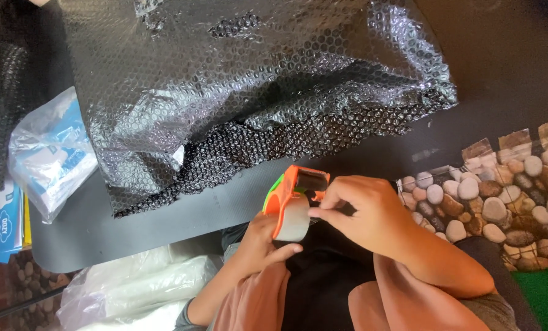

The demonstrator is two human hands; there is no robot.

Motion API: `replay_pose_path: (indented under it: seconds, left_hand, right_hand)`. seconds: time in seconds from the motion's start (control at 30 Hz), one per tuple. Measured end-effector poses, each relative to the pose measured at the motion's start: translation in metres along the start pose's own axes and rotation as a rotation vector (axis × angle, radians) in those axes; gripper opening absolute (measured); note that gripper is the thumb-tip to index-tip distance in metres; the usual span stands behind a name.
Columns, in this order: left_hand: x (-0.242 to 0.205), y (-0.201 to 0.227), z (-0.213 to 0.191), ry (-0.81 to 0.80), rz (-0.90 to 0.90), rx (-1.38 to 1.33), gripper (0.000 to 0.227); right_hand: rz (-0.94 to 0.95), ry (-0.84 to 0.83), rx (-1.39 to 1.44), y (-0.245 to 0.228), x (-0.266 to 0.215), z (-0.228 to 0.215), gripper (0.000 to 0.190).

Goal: The person wraps a blue fabric bag in black bubble wrap by hand and secures it using tape from a hand dispenser.

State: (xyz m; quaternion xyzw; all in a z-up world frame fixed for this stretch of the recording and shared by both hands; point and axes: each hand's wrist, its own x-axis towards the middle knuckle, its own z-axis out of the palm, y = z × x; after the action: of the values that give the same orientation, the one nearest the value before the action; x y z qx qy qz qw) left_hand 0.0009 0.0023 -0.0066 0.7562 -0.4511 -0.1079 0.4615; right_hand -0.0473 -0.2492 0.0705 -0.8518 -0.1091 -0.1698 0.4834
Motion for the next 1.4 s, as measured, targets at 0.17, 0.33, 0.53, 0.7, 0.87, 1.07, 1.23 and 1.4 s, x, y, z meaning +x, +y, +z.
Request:
replay_pose_path:
  seconds: [0.17, 0.33, 0.53, 0.7, 0.87, 1.07, 1.23, 1.4]
  left_hand:
    - [0.003, 0.009, -0.007, 0.036, 0.025, -0.03, 0.041]
    - [0.011, 0.017, -0.01, 0.027, 0.084, -0.095, 0.053]
    - [0.013, 0.024, -0.01, 0.015, -0.087, -0.141, 0.052]
    - [0.01, 0.018, -0.006, 0.04, -0.164, -0.112, 0.051]
    - [0.012, 0.02, -0.01, 0.025, -0.14, -0.085, 0.047]
    - [0.019, 0.027, -0.018, -0.101, -0.111, -0.28, 0.041]
    - [0.011, 0.013, -0.014, -0.134, -0.104, -0.295, 0.043]
    - [0.013, 0.003, -0.008, -0.153, -0.001, -0.271, 0.039]
  right_hand:
    - [0.064, 0.018, 0.09, -0.02, 0.004, -0.035, 0.027]
    - [0.31, 0.048, 0.195, -0.028, 0.007, -0.048, 0.029]
    - [0.383, 0.097, 0.249, -0.021, 0.007, -0.047, 0.03]
    - [0.419, 0.136, 0.285, -0.031, 0.003, -0.053, 0.031]
    - [0.36, 0.12, 0.191, -0.005, 0.004, -0.054, 0.029]
    - [0.529, -0.013, 0.498, 0.099, 0.01, -0.033, 0.027]
    - [0.558, -0.172, 0.956, 0.142, 0.0, -0.006, 0.025]
    - [0.694, -0.131, 0.686, 0.14, -0.008, 0.022, 0.038]
